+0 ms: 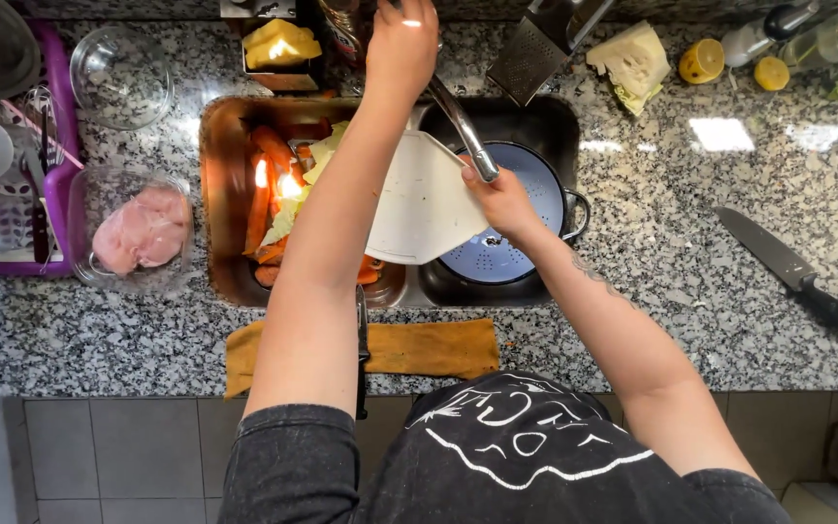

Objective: The person moves around a kitchen, handling various food items and containers. They wash a cutting board at the sink, pick up a plastic bag from a trash bin, and arrange several clear containers on a table. The person also handles a knife and a towel while moving between the sink and the table.

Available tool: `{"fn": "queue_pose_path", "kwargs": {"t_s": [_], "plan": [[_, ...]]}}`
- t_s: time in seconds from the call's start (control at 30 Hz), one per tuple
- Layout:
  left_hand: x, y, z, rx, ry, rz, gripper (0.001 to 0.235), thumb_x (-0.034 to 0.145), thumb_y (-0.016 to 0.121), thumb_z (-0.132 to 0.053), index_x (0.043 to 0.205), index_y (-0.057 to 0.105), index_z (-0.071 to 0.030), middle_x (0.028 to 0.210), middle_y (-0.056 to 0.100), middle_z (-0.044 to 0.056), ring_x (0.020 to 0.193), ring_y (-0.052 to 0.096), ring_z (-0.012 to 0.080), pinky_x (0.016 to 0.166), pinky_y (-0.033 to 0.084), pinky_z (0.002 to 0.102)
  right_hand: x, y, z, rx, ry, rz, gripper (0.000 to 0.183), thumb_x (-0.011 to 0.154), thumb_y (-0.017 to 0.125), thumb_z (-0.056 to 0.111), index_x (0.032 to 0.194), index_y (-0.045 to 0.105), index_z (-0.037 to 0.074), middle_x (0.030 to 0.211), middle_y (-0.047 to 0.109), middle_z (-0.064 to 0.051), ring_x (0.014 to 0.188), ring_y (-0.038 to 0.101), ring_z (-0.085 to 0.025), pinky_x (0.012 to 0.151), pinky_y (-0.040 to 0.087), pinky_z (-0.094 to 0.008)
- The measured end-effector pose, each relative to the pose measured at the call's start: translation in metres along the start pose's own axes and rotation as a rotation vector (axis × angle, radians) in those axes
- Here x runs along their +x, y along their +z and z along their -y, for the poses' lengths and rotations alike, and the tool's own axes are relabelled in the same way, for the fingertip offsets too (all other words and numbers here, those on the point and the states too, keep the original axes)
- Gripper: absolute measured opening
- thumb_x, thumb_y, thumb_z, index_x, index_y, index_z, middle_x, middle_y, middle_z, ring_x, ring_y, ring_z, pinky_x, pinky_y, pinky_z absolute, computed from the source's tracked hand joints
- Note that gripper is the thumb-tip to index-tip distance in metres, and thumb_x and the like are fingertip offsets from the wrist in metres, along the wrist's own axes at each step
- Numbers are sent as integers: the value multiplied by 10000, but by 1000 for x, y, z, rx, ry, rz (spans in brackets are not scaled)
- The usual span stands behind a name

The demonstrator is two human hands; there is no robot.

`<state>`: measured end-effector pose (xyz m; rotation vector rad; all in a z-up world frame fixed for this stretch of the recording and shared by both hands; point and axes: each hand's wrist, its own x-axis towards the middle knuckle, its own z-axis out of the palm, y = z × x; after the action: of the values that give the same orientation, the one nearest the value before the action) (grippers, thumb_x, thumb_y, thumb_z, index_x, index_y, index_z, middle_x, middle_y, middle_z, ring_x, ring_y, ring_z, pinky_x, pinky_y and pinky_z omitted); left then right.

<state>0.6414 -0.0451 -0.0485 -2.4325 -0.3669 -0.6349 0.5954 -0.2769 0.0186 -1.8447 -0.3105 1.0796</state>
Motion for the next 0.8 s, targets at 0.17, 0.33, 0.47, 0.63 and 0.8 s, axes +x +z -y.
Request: {"fn": "queue_pose_path", "kwargs": {"t_s": [0.17,0.33,0.47,0.63,0.8], "plan": [[11,-85,12,-367,13,74,105,756,614,-194,803,700,-156,1009,580,65,910,503,280,709,413,369,17,3,-24,-4,-119,-72,531,844,521,460,1212,564,81,1231,594,-44,1082,535,-149,910,401,-330],[-32,-158,19,-1136,191,360,217,917,467,-258,907,658,-158,1128,627,16,1215,474,284,1004,244,599,17,3,-17,-62,-76,-85,265,811,455,316,952,559,117,883,565,-11,756,418,-117,596,316,-274],[-63,-185,48,-1369,-95,426,280,941,407,-227,959,659,-109,1051,677,-9,1251,442,256,1070,187,523,10,16,-10,-115,-171,-95,337,902,427,319,1127,629,171,1034,670,16,908,572,-107,730,420,-268],[-122,-214,24,-1626,-864,321,303,936,442,-139,1195,599,-137,1178,614,100,1206,497,291,1078,323,468,-19,17,-2,-57,-296,-179,253,916,506,120,1119,655,100,913,687,-98,899,642,-215,833,483,-382],[-137,-233,-20,-1652,-617,618,548,982,274,-344,1459,268,-74,1523,187,207,1414,63,391,1123,34,567,-32,16,-5,-162,-267,-192,269,938,480,148,1177,591,95,1004,658,-158,1046,586,-357,884,433,-461]]}}
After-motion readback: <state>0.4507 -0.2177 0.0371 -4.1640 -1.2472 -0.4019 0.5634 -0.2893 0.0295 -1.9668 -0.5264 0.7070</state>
